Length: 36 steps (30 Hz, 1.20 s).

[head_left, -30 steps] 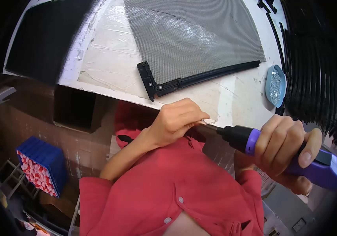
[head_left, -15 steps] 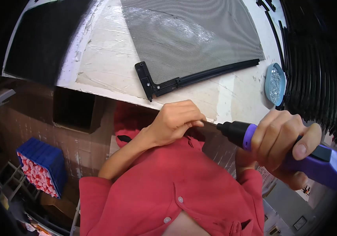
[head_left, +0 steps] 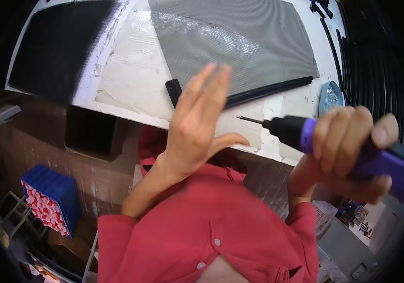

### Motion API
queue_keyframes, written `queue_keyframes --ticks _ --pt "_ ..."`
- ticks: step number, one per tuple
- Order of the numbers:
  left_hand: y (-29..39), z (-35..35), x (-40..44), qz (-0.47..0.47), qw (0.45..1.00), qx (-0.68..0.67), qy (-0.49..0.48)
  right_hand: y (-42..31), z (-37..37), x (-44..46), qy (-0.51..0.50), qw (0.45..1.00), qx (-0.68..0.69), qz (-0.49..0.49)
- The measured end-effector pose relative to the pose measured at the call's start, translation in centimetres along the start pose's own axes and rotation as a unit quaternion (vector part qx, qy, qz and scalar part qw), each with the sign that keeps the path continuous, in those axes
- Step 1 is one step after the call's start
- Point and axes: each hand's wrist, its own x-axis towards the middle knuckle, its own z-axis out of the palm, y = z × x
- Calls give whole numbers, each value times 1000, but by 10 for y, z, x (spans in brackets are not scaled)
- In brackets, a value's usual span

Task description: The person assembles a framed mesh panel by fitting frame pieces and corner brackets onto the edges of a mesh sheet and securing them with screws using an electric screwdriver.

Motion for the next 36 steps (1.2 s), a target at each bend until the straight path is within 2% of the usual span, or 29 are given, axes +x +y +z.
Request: queue_keyframes --ticks 1,2,3,4,6,8,12,15,22,25,36 --pt "-3 3 4 5 1000 1 1 2 -3 6 -23 999 -32 13" --pt "-5 9 4 -37 999 30 -17 9 -10 11 -71 996 -44 10" --pt "-9 14 3 -81 994 59 -36 18 -5 10 -49 998 -47 5" --pt "-17 19 1 -64 993 89 -35 21 1 12 -46 998 -50 6" --pt "-22 26 -8 -41 994 101 -19 23 13 12 29 988 -101 111" --pt "-23 27 -9 -22 994 110 4 28 22 15 47 975 -176 124" --pt "-22 20 -8 -3 993 112 -20 33 25 12 74 987 -104 101" --pt "-23 21 -7 10 993 118 -24 30 26 10 57 985 -123 104" --pt "-22 22 -8 -6 995 96 -27 27 34 11 101 973 -159 133" --pt "-24 21 -8 -13 996 87 -22 30 26 12 44 987 -111 110" --pt "-22 21 -8 -18 995 91 -39 25 28 15 39 982 -134 130"
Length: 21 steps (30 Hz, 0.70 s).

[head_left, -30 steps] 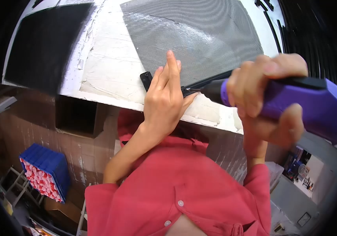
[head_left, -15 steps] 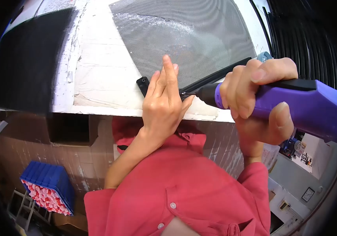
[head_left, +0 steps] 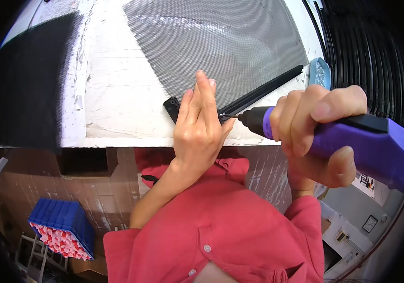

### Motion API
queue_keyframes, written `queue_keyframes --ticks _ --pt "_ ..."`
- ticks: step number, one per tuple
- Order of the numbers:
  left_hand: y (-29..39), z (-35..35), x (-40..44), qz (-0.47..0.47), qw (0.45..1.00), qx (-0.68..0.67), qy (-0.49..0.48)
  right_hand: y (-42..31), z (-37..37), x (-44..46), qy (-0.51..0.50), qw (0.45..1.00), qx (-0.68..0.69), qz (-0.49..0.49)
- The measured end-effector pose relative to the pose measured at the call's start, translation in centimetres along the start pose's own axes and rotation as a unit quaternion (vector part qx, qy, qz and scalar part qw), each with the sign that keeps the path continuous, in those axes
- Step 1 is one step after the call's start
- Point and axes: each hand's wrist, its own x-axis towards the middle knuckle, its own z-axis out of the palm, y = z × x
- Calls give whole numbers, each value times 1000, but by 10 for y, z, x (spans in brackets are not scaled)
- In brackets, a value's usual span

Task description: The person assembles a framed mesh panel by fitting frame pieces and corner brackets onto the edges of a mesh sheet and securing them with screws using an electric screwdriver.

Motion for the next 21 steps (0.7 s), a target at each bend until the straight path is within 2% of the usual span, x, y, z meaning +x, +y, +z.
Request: queue_keyframes --ticks 8,11,13,14,15,19,21 --pt "-3 0 -1 -5 1000 3 7 5 14 0 1 999 -46 -8" --pt "-2 -7 -1 -20 1000 -1 -15 7 9 -2 14 1000 -7 22" --pt "-3 -7 0 -6 999 20 -35 11 5 -4 54 997 -22 -46" --pt "-4 -7 -1 -1 1000 17 -10 9 -1 -7 62 996 -12 -65" --pt "-9 -14 -1 10 1000 20 -15 1 -1 -11 118 990 -13 -80" --pt "-44 -48 -7 31 999 -14 -36 -31 -48 -26 121 977 63 -163" --pt "-43 -62 -3 32 998 -13 -60 -35 -62 -41 150 971 -2 -184"
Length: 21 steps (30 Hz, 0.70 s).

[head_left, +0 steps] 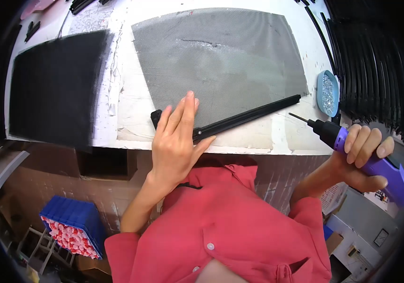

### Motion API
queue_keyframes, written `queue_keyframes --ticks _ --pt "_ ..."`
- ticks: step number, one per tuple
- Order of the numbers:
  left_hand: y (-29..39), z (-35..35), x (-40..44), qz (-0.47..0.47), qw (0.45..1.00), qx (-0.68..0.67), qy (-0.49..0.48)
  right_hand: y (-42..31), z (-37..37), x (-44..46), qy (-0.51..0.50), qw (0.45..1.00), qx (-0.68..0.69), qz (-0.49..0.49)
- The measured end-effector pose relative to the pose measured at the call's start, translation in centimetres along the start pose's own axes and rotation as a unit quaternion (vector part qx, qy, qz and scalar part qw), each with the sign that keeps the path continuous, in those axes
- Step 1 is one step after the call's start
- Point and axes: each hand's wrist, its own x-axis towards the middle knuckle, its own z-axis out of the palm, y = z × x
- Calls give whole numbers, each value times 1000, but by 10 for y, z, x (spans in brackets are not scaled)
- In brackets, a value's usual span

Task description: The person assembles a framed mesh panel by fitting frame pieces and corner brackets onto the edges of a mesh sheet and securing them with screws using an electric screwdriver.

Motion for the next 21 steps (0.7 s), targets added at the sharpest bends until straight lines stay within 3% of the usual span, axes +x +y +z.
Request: queue_keyframes --ticks 1,3,6,7,8,9,10,12,14,17,19,21 --pt "5 -7 5 -19 999 34 -26 0 -4 -7 12 1000 -27 4" --pt "21 -2 15 -44 995 67 -53 5 -16 -11 -73 996 -47 15" --pt "58 38 37 -1 997 11 -76 6 -51 -19 -162 981 57 90" --pt "63 56 40 2 995 34 -91 13 -81 -20 -239 966 27 90" --pt "66 72 42 1 992 62 -106 7 -104 -20 -224 961 -66 149" --pt "61 79 41 3 996 61 -72 9 -116 -5 -202 958 -76 190" --pt "56 77 43 1 997 39 -67 19 -138 -3 -139 948 -193 212" --pt "48 63 45 1 998 10 -62 29 -172 10 -48 857 -427 285" --pt "39 45 43 -7 997 9 -71 52 -217 22 19 832 -461 309" --pt "40 31 35 -42 996 22 -82 67 -228 36 6 814 -487 315" --pt "43 28 32 -36 995 39 -87 76 -209 39 -69 847 -424 314" --pt "46 26 31 -48 994 59 -84 88 -188 34 -182 798 -499 286"
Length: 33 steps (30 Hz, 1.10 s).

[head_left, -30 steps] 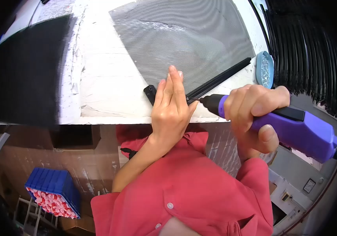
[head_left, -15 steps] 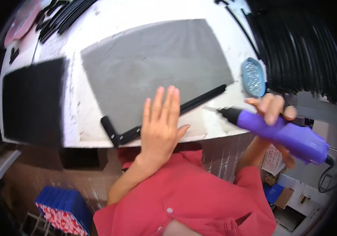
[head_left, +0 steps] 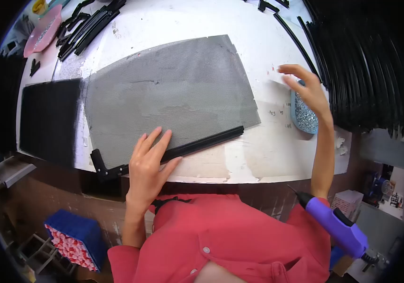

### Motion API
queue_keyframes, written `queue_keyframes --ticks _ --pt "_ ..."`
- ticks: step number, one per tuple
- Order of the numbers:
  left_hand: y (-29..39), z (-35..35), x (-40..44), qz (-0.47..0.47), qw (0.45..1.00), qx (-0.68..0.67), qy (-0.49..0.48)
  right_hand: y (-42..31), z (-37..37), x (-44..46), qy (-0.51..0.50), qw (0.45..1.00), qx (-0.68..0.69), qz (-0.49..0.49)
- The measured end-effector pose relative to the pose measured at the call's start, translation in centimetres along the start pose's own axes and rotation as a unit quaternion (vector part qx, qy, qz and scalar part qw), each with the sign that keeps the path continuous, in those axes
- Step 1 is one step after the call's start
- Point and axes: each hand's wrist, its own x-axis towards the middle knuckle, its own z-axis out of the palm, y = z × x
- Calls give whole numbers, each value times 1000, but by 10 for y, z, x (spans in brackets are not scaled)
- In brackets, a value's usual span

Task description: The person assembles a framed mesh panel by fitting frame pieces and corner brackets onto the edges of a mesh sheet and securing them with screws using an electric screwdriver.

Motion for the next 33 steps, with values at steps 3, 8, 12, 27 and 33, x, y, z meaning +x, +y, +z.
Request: queue_keyframes --ticks 3,8,12,27,33 --pt "9 7 7 13 1000 5 18 -24 38 -8 -47 993 -78 -77" --pt "-3 17 6 58 998 25 6 -48 76 -20 -41 979 -165 -115" --pt "-8 -31 -17 -151 967 64 192 -50 71 -16 -49 982 -153 -97" --pt "-116 -129 -31 -309 891 -199 267 -35 83 -5 -144 977 60 -146" --pt "-204 -133 -53 -310 908 -50 276 -66 120 26 -88 969 48 -228"
